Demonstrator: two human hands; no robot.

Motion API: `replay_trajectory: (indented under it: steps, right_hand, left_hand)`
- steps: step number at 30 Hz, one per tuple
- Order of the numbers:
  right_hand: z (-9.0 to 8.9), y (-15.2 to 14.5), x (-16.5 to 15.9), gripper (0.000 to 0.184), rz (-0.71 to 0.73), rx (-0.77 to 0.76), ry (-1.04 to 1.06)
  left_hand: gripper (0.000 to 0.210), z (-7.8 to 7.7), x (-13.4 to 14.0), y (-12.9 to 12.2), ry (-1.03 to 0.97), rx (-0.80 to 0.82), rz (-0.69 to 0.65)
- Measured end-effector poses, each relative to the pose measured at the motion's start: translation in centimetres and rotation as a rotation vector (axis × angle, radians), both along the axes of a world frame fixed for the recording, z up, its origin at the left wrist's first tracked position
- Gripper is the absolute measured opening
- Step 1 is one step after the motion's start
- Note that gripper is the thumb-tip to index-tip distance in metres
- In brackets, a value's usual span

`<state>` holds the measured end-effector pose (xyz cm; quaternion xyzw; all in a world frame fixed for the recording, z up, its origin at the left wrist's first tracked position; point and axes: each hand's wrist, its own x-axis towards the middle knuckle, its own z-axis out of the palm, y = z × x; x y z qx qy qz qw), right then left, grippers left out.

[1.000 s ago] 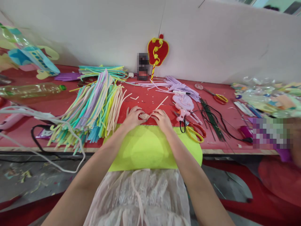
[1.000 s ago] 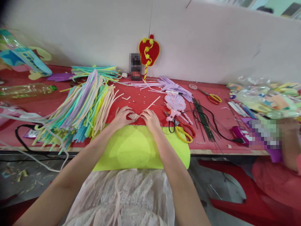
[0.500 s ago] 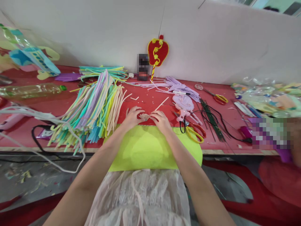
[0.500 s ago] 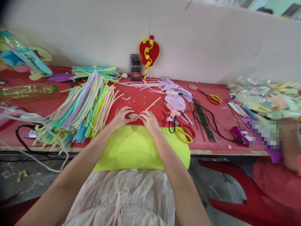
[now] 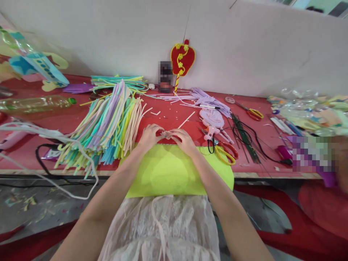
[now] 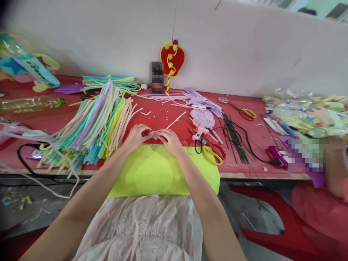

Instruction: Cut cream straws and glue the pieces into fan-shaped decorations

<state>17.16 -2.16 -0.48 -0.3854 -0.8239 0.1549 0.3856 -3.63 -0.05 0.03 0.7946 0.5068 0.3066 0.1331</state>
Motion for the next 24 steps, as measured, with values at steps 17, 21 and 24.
replay_trajectory:
  steps: [17, 21, 24]
  right_hand:
    - [-0.61, 0.45, 0.34, 0.023, -0.095, 0.021, -0.043]
    - [-0.48, 0.39, 0.33, 0.023, -0.100, 0.019, -0.057]
    - [-0.44, 0.39, 0.28, 0.023, -0.102, 0.020, -0.064]
  left_hand:
    - [0.022, -0.23, -0.44, -0.04, 0.027, -0.018, -0.077]
    - [0.021, -0.01, -0.38, -0.17, 0.019, -0.038, -0.062]
    - [0.019, 0.24, -0.31, -0.36, 0.027, -0.037, -0.056]
